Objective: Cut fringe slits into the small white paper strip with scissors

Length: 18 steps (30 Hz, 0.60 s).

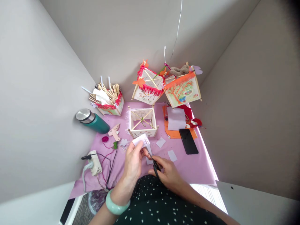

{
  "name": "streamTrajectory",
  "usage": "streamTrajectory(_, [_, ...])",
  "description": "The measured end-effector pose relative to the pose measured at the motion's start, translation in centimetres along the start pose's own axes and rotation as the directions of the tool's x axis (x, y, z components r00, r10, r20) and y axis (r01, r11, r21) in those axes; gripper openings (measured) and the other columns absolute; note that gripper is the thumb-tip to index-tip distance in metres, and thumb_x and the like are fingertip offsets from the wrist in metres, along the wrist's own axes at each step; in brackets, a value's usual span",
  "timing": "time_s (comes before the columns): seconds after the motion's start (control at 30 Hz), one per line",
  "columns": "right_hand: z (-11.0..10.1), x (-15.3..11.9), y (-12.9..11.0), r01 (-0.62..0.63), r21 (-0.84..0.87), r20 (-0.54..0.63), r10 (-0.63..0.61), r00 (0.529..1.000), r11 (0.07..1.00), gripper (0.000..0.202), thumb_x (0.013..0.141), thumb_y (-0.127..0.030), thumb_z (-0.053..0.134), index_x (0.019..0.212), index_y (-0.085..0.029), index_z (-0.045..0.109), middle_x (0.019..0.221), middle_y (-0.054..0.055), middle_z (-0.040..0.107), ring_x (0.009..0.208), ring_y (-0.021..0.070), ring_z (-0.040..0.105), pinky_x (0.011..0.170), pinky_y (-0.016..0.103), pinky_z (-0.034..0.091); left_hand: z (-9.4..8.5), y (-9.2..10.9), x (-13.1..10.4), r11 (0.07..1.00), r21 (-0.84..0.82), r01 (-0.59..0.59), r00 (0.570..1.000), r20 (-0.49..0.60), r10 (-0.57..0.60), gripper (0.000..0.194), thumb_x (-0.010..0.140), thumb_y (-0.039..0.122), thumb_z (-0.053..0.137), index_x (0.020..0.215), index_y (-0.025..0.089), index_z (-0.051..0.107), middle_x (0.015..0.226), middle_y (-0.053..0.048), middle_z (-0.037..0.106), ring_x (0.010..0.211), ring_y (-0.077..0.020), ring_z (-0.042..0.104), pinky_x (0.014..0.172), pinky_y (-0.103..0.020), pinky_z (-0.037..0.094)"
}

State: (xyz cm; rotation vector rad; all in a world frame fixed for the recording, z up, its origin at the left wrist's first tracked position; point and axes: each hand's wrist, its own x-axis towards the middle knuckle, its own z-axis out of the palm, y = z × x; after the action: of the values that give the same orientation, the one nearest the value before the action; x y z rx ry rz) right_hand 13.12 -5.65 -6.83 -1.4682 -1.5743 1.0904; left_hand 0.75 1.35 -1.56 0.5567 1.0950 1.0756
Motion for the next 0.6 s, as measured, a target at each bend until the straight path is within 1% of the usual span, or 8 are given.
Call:
streamTrajectory(0.1, [0.10,0.06,0.19,0.004,-0.007,-0.015,-0.005,1.000,1.000,0.034,0.086,-0.040,0.062,0.111,-0.016,0.068,0.071,0.000,0.061,0.062,0.0125,0.050,0.060,0.022,0.038,0.02,-0.17,-0.07,1.000,0.005,-0.006,1.000,0.003,0.006,0.024,0.075,0.032,0.070,0.087,0.016,0.056,0.054,0.004,0.056,0.048,-0.0109,0.052,0.054,-0.026,0.044])
streamTrajectory(0.3, [0.09,0.03,0.27,-0.008,0.002,-0.015,0.008,1.000,1.000,0.036,0.086,-0.039,0.063,0.113,-0.016,0.067,0.072,0.000,0.062,0.063,0.0126,0.050,0.060,0.022,0.039,0.05,-0.33,-0.03,1.000,0.011,-0.018,1.000,0.019,0.017,0.024,0.076,0.033,0.069,0.087,0.016,0.056,0.051,0.005,0.055,0.049,-0.0122,0.052,0.056,-0.027,0.046])
streamTrajectory(0.43, [0.07,0.09,0.10,-0.016,0.004,-0.010,0.016,1.000,1.000,0.038,0.086,-0.040,0.062,0.113,-0.014,0.067,0.071,0.000,0.060,0.062,0.0127,0.049,0.059,0.022,0.038,0.07,-0.29,0.01,1.000,0.005,-0.015,1.000,0.017,0.015,0.024,0.076,0.033,0.069,0.087,0.016,0.056,0.051,0.004,0.055,0.049,-0.0122,0.052,0.055,-0.027,0.045])
streamTrajectory(0.6, [0.15,0.18,0.19,0.004,-0.010,-0.022,-0.004,1.000,1.000,0.039,0.087,-0.042,0.060,0.111,-0.012,0.067,0.071,0.001,0.061,0.061,0.0125,0.049,0.059,0.023,0.037,-0.01,-0.37,0.09,1.000,0.005,-0.019,0.999,0.034,0.018,0.021,0.078,0.031,0.067,0.088,0.016,0.056,0.051,0.004,0.056,0.049,-0.0124,0.053,0.055,-0.027,0.045])
